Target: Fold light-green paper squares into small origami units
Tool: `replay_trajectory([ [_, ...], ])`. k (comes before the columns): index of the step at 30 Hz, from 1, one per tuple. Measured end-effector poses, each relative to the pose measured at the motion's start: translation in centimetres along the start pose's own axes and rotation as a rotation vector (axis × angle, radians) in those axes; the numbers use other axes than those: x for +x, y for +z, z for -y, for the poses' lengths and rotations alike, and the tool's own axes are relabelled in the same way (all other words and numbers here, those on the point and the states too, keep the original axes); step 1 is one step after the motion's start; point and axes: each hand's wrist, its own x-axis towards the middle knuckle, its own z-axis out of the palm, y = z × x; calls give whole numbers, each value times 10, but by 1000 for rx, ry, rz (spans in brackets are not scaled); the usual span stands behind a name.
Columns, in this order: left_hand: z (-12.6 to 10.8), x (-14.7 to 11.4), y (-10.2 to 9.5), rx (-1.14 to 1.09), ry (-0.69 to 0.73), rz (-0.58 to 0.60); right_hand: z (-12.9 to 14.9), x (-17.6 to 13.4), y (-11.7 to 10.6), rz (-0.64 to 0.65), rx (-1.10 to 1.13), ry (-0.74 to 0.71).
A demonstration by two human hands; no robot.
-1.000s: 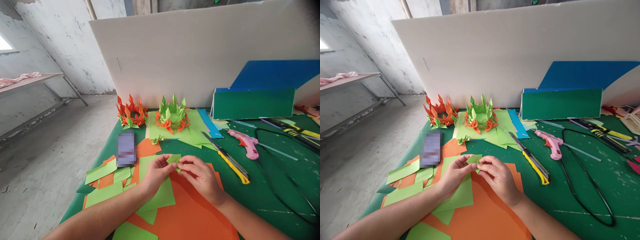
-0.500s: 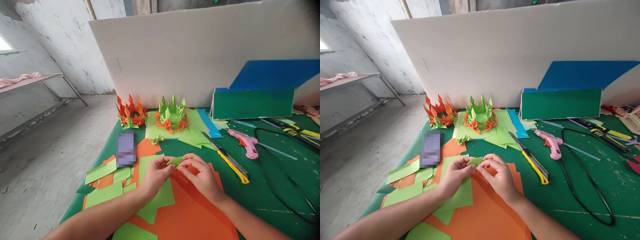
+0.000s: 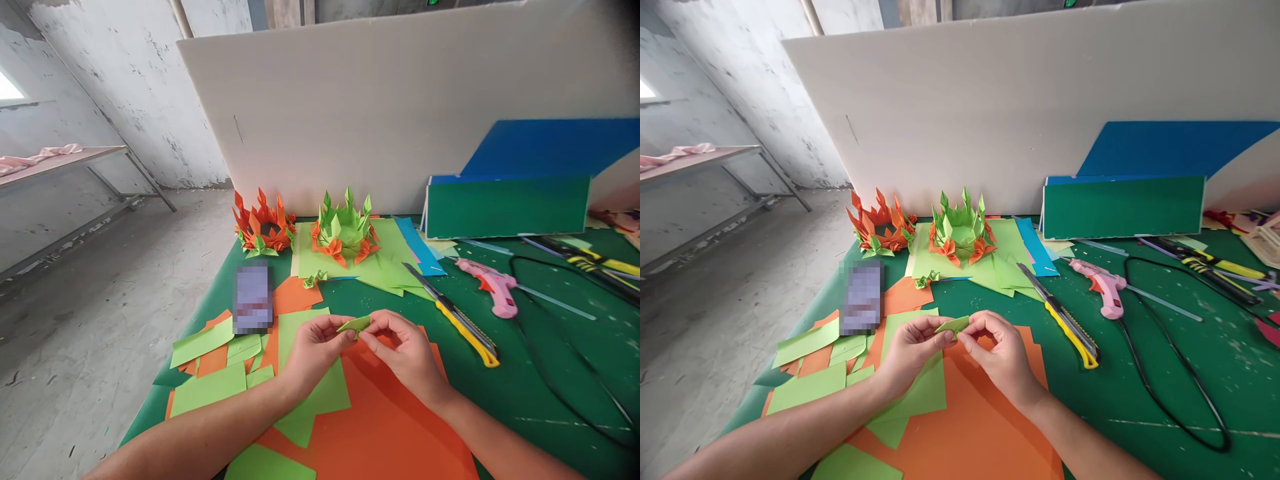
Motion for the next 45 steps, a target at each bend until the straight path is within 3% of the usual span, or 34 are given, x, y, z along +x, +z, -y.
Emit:
replay_trajectory([
  [12,5,0,-3,71,72,22,1,-1,2,36,57,47],
  [15,5,1,-3,95,81,16,-2,-2,4,-9,130,96],
  [18,4,2,-3,84,61,24,-3,-2,5,-19,199,164],
  [25,-2,5,-3,-9,-57,-44,1,1,1,87,291,237],
  [31,-5,6,-5,-39,-125,-10,1,2,-1,156,326,253],
  [37,1,7,-6,15,7,13,-4,0,1,101,278,216],
  [45,10,5,-5,-3,48,73,-5,0,0,179,324,312],
])
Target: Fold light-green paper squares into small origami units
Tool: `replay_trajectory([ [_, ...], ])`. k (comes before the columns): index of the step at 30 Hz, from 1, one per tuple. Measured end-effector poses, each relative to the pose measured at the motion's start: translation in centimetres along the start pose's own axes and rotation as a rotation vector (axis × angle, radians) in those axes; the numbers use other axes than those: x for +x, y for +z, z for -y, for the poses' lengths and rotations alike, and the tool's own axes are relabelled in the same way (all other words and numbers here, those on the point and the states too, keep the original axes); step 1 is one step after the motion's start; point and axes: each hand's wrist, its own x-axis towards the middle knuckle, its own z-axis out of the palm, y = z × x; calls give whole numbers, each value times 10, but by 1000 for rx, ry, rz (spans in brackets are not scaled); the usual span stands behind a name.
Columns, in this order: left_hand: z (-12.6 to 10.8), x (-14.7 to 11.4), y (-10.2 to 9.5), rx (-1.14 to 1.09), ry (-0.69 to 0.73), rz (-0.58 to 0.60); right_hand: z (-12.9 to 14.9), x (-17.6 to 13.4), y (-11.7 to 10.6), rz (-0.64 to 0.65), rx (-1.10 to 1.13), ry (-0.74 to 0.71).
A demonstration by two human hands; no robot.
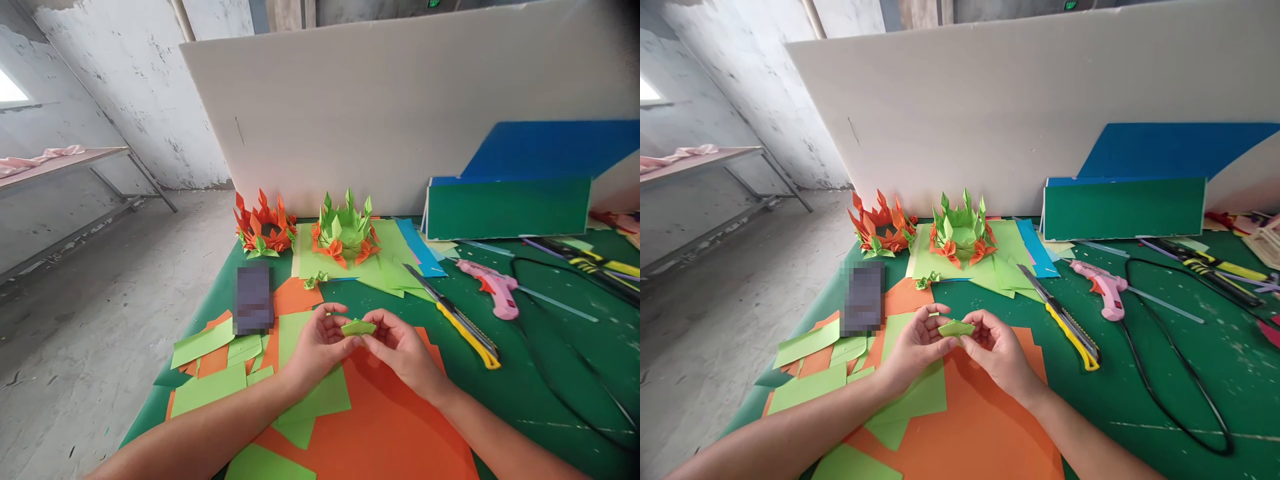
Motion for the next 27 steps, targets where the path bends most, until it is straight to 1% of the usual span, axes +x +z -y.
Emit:
replay_trajectory([
  [2,-1,-1,0,67,31,33,-1,1,0,-8,29,5],
  [3,-4,0,-1,137,57,39,-1,2,-1,-8,40,13],
  [4,-9,2,-3,251,96,40,-2,2,-1,-23,50,17],
  [5,-15,5,-7,403,181,14,-2,3,-2,-42,59,28],
  [7,-33,14,-21,809,397,-134,-3,4,-4,-96,63,24],
  [8,-43,19,-31,1021,486,-235,-4,4,-5,-117,63,19],
  [9,-52,25,-43,1207,539,-346,-5,4,-6,-132,62,12],
  [11,-69,35,-69,1453,528,-517,-6,5,-7,-137,64,5],
  [13,-79,42,-94,1586,475,-645,-6,6,-7,-136,69,-1],
  [14,-83,43,-104,1628,437,-666,-6,6,-6,-137,71,-5],
  [15,-85,45,-113,1654,391,-656,-7,6,-6,-138,72,-9],
  [16,-86,45,-119,1666,336,-618,-7,6,-5,-138,73,-12],
  [18,-88,45,-122,1638,282,-599,-7,6,-5,-139,79,-13],
  [19,-88,44,-120,1611,282,-601,-7,6,-5,-144,84,-14],
  [21,-86,41,-106,1527,347,-607,-8,6,-5,-158,98,-11],
  [22,-82,39,-96,1453,401,-563,-9,6,-6,-162,104,-5],
  [23,-77,35,-83,1334,431,-450,-9,6,-6,-165,112,3],
  [24,-70,31,-70,1159,422,-306,-8,6,-6,-165,123,11],
  [25,-62,26,-56,943,370,-138,-7,6,-6,-160,135,18],
  [26,-53,21,-42,748,291,2,-6,6,-5,-154,150,23],
  [27,-44,16,-30,599,234,84,-4,7,-5,-136,166,24],
])
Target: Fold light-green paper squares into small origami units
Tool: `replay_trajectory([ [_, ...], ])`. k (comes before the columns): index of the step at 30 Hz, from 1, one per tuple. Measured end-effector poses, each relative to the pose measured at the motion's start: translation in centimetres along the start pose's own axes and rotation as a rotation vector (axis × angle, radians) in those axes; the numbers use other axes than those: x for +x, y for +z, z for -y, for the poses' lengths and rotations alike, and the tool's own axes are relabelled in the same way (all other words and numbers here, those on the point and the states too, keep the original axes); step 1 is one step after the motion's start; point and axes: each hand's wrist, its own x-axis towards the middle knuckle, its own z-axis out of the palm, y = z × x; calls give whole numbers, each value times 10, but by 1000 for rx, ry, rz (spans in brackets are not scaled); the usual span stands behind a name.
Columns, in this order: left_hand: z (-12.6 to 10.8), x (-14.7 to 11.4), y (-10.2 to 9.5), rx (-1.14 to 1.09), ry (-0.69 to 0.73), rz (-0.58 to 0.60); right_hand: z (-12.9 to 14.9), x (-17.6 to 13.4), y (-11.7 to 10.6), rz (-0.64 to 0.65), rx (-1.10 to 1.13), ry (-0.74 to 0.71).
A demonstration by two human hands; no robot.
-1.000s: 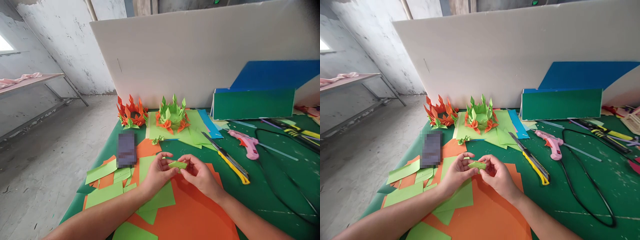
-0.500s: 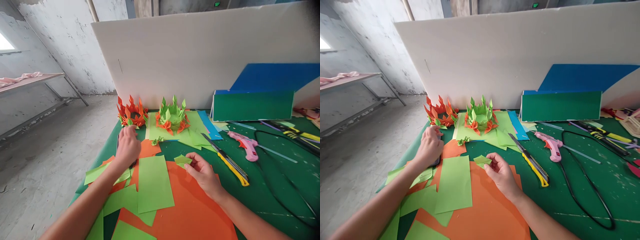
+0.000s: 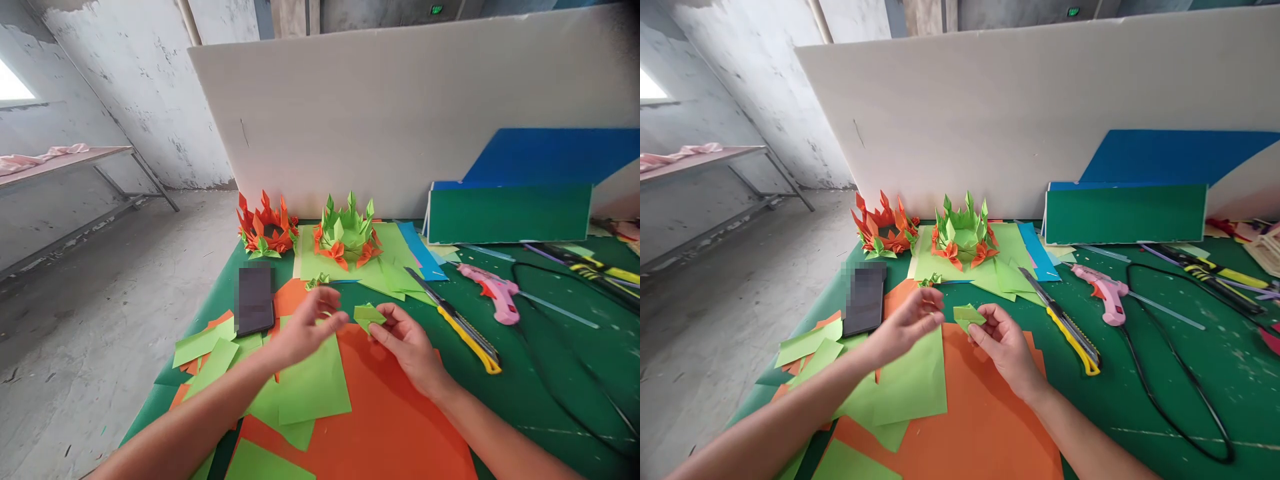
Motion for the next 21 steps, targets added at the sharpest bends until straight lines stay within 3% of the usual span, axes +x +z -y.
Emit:
replay_trajectory([
  [3,2,-11,36,-311,-78,80,5,-1,5,100,37,10],
  [6,6,-15,51,-539,-173,13,7,-2,8,165,71,18],
  [9,9,-14,52,-592,-218,-50,7,-2,9,180,82,23],
  [14,10,-12,50,-584,-214,-11,6,-4,7,198,12,-9],
  [18,15,-11,50,-509,-178,-68,5,-7,7,117,-211,-182],
  [21,18,-12,51,-480,-193,-20,5,-8,6,71,-332,-302],
])
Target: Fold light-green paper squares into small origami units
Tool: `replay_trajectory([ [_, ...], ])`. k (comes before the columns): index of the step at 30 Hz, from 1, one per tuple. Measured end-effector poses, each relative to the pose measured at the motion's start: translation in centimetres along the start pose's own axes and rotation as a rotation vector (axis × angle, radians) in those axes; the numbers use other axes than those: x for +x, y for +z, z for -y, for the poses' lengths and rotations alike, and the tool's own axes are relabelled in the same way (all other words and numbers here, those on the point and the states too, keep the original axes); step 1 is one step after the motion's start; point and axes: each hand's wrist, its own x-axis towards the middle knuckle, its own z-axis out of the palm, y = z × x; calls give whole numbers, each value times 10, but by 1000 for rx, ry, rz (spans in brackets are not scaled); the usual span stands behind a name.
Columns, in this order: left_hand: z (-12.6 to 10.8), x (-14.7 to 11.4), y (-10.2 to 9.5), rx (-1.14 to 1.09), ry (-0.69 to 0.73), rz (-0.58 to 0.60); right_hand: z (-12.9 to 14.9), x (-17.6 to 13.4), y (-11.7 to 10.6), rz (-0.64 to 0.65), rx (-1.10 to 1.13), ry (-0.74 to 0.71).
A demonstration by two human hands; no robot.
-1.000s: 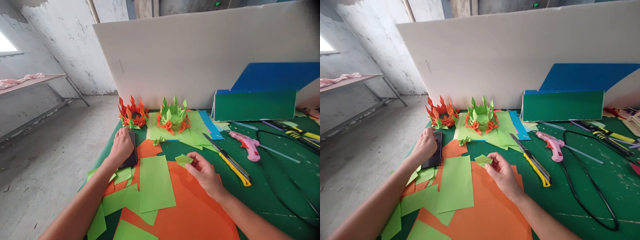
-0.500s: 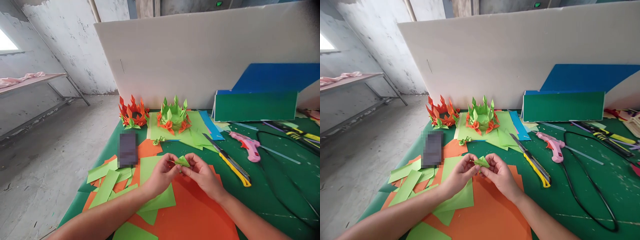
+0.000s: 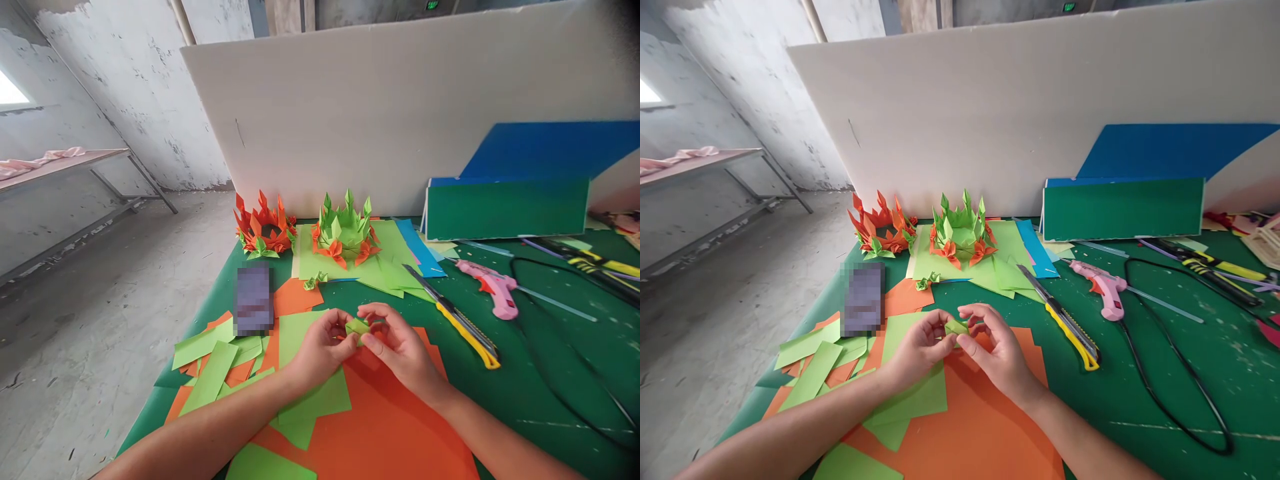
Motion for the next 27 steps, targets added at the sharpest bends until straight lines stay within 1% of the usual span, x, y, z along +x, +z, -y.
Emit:
replay_trajectory([
  [2,1,0,1,4,-25,24,0,0,-1,-23,-49,-14],
  [5,0,-1,2,6,-24,23,-1,0,-1,-51,-85,-9],
  [7,-2,-1,3,-1,12,-9,-1,0,0,-67,-94,-5],
  [10,-3,-1,2,4,104,-68,-1,0,1,-96,-81,4],
  [13,-5,-4,3,132,157,-72,0,1,2,-113,-74,27],
  [15,-7,-6,3,243,153,-74,0,1,2,-113,-82,55],
  [17,-9,-7,4,279,139,-97,0,1,2,-122,-89,65],
  [19,-10,-7,5,244,109,-112,0,1,2,-138,-106,42],
  [23,-10,-5,5,105,32,-107,-2,0,1,-156,-181,-59],
  [27,-10,-4,4,40,-4,-118,-4,-1,-2,-121,-281,-170],
])
